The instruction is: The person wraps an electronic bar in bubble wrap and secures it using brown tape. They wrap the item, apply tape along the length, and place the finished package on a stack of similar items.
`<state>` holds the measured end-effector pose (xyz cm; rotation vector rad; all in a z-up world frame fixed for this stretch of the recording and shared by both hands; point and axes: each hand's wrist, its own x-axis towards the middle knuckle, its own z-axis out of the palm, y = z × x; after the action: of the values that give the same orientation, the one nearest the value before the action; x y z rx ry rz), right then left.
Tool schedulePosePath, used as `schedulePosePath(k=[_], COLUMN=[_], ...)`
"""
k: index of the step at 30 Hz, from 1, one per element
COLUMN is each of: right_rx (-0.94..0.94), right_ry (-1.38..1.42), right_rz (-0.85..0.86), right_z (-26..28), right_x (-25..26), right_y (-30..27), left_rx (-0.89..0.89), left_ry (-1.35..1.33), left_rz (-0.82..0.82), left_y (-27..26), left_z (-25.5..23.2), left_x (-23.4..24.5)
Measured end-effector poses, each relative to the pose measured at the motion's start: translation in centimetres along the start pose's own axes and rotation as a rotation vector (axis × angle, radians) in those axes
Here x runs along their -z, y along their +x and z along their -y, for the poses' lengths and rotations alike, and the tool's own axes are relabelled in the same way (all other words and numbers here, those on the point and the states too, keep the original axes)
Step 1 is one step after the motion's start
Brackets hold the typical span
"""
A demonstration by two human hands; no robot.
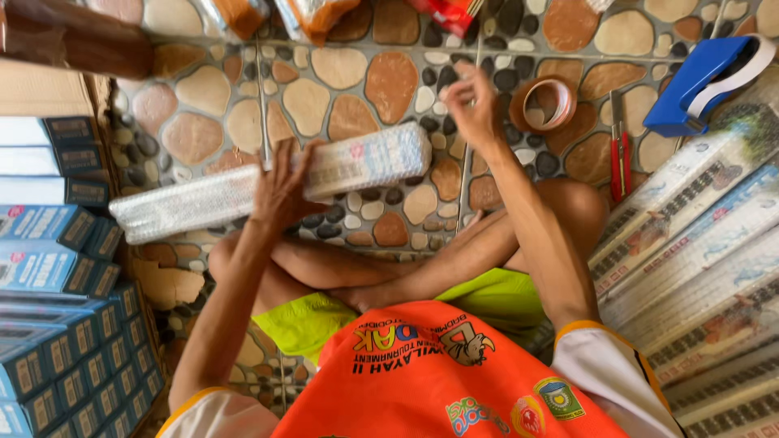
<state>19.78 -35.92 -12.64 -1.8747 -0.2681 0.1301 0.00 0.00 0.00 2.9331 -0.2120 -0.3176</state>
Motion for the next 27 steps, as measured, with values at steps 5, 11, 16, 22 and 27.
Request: schedulePosePath(k=[5,11,16,22,27], right_rx=[-0.084,-0.006,-0.139,-0.363,-0.335], right_ry=[-0.077,-0.35,-1.018,-1.127,-0.444], right_rz=[0.414,0.157,-0.04,-0.111,-0.521], right_z=[4.6,5.1,2.6,-3.3,-1.9], right_x=[-2.1,4.2,11.7,13.9,14.4], right_y=[-7.3,-6.4,-7.4,-7.3,-8.2], left_rx=[0.076,0.042,0.011,-0.014,0.01], left_ry=[0.163,0.016,0.062,-0.007,-0.309], left_rz=[-0.002,-0.095,-0.134,-0.04,0.181], left_y=[-3.9,2.7,8.2,10.2,12.6], left_z=[5.2,0.6,-4.3,-3.5,-0.3], left_x=[-4.8,-6.3,-9.0,-9.5,-6.7])
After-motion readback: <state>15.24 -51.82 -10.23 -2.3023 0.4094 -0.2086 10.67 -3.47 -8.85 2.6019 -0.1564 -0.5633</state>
